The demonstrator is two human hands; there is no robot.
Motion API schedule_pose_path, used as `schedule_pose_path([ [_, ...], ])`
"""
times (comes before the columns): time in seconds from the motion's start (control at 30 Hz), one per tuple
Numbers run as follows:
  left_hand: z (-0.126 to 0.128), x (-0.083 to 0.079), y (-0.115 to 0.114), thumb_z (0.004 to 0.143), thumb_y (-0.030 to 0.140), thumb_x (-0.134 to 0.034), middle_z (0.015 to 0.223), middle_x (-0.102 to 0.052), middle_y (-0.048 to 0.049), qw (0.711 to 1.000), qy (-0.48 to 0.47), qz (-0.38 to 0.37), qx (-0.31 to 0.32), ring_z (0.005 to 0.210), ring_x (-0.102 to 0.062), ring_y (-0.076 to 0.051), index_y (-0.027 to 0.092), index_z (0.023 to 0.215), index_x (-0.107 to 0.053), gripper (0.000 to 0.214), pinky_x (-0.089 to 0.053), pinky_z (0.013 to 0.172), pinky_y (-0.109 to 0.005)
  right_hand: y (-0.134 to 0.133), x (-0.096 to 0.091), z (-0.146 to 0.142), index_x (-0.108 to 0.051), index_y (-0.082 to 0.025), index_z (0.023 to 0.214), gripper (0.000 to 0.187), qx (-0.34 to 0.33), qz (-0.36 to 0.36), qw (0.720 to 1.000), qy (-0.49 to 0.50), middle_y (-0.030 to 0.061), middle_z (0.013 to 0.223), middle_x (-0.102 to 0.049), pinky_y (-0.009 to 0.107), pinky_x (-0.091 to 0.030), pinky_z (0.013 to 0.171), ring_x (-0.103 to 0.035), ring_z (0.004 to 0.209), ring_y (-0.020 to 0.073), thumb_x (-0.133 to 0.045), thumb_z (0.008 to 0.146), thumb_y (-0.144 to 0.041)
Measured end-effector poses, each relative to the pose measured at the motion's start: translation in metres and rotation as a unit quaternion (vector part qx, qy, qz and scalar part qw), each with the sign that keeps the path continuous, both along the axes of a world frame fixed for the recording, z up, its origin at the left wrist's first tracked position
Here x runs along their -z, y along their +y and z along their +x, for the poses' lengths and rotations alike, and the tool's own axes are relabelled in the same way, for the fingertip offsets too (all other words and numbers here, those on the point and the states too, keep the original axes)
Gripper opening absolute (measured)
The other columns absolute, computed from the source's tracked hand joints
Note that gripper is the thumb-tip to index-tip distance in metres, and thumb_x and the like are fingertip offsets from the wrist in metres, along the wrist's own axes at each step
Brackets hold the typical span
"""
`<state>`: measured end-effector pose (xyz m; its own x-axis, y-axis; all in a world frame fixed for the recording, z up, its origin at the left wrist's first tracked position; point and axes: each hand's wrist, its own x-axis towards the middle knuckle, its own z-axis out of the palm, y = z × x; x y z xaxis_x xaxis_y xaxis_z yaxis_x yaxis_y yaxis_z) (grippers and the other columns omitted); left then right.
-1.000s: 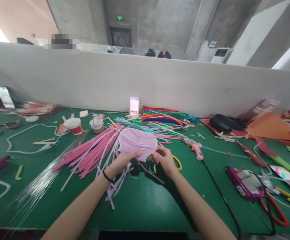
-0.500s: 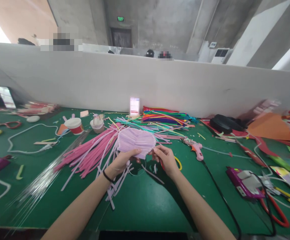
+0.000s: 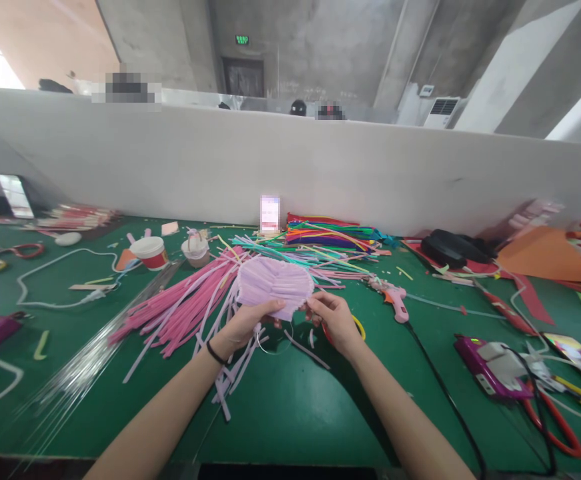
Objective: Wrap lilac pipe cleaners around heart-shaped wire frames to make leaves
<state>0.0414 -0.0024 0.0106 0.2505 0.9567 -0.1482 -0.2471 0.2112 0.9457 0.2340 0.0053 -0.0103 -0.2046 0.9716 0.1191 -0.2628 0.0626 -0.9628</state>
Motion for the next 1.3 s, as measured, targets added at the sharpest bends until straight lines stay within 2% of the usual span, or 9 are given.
schedule_pose_path([
  [0.17, -0.001, 0.001, -0.001, 0.067, 0.028, -0.075, 0.069, -0.069, -0.0026, 1.000, 0.012, -0.017, 0.001, 0.059, -0.058, -0.014, 0.013, 0.071, -0.072, 0.016, -0.050, 0.055, -0.026, 0.001, 0.001, 0.000, -0.060, -0.018, 0.069, 0.022, -0.008, -0.009, 1.000, 0.018, 0.0010, 0.067, -0.068, 0.020, -0.036, 0.045, -0.058, 0.053, 0.0113, -0.073, 0.071, -0.036],
  [0.37, 0.001, 0.004, -0.001, 0.067, 0.027, -0.075, 0.077, -0.071, -0.0029, 1.000, 0.015, 0.014, -0.006, 0.061, -0.059, -0.014, 0.014, 0.081, -0.071, 0.020, -0.050, 0.055, -0.026, 0.000, 0.001, -0.003, -0.055, -0.019, 0.066, 0.026, 0.001, -0.025, 0.999, 0.035, -0.0004, 0.061, -0.064, 0.020, -0.035, 0.045, -0.056, 0.052, 0.0108, -0.074, 0.068, -0.037],
  [0.63, -0.001, 0.003, -0.002, 0.068, 0.029, -0.074, 0.071, -0.070, -0.0035, 1.000, 0.025, 0.010, -0.009, 0.060, -0.059, -0.015, 0.012, 0.074, -0.071, 0.018, -0.050, 0.057, -0.027, -0.002, -0.003, -0.003, -0.057, -0.018, 0.073, 0.028, -0.010, -0.053, 0.998, 0.031, -0.0004, 0.067, -0.063, 0.019, -0.036, 0.044, -0.059, 0.056, 0.0120, -0.071, 0.071, -0.042],
  [0.73, 0.000, 0.001, -0.003, 0.068, 0.029, -0.075, 0.082, -0.072, -0.0053, 0.999, 0.025, 0.020, 0.006, 0.069, -0.063, -0.018, 0.013, 0.083, -0.072, 0.022, -0.052, 0.064, -0.030, -0.002, -0.003, -0.004, -0.058, -0.019, 0.079, 0.032, -0.003, -0.073, 0.997, 0.031, -0.0015, 0.067, -0.059, 0.019, -0.035, 0.042, -0.059, 0.054, 0.0114, -0.064, 0.076, -0.050],
  [0.83, 0.003, -0.002, -0.004, 0.070, 0.032, -0.073, 0.087, -0.073, -0.0066, 0.999, 0.037, 0.027, 0.016, 0.075, -0.065, -0.021, 0.014, 0.090, -0.071, 0.028, -0.054, 0.070, -0.034, -0.001, -0.003, -0.005, -0.059, -0.018, 0.082, 0.034, 0.003, -0.065, 0.998, 0.012, -0.0019, 0.067, -0.059, 0.018, -0.034, 0.041, -0.057, 0.051, 0.0099, -0.066, 0.074, -0.051],
  [0.97, 0.006, -0.006, -0.003, 0.070, 0.037, -0.074, 0.100, -0.072, -0.0078, 0.998, 0.037, 0.032, -0.030, 0.091, -0.066, -0.025, 0.015, 0.101, -0.069, 0.037, -0.054, 0.082, -0.039, -0.001, -0.002, -0.004, -0.063, -0.017, 0.088, 0.036, -0.002, -0.029, 0.999, -0.014, 0.0006, 0.071, -0.063, 0.019, -0.036, 0.042, -0.057, 0.051, 0.0097, -0.068, 0.073, -0.049],
  [1.07, 0.006, -0.004, -0.002, 0.067, 0.036, -0.077, 0.111, -0.069, -0.0090, 0.999, 0.025, 0.032, -0.033, 0.104, -0.062, -0.026, 0.015, 0.102, -0.069, 0.042, -0.048, 0.094, -0.042, -0.003, -0.003, -0.006, -0.064, -0.018, 0.094, 0.038, -0.003, -0.017, 0.999, -0.046, 0.0006, 0.073, -0.064, 0.019, -0.037, 0.042, -0.057, 0.052, 0.0107, -0.070, 0.071, -0.047],
  [1.23, 0.004, 0.003, 0.001, 0.066, 0.036, -0.078, 0.110, -0.069, -0.0097, 0.999, 0.013, 0.036, -0.007, 0.115, -0.057, -0.028, 0.015, 0.107, -0.067, 0.047, -0.044, 0.100, -0.045, -0.006, -0.003, -0.011, -0.065, -0.017, 0.091, 0.038, 0.019, -0.020, 0.997, -0.066, -0.0005, 0.067, -0.064, 0.021, -0.041, 0.043, -0.055, 0.051, 0.0112, -0.074, 0.067, -0.045],
  [1.3, 0.003, 0.005, 0.003, 0.067, 0.037, -0.077, 0.110, -0.069, -0.0094, 0.999, 0.015, 0.036, -0.019, 0.116, -0.056, -0.028, 0.016, 0.108, -0.066, 0.047, -0.043, 0.101, -0.044, -0.007, -0.004, -0.011, -0.065, -0.017, 0.090, 0.037, 0.031, -0.014, 0.998, -0.050, -0.0006, 0.068, -0.064, 0.022, -0.041, 0.043, -0.053, 0.051, 0.0107, -0.074, 0.066, -0.043],
])
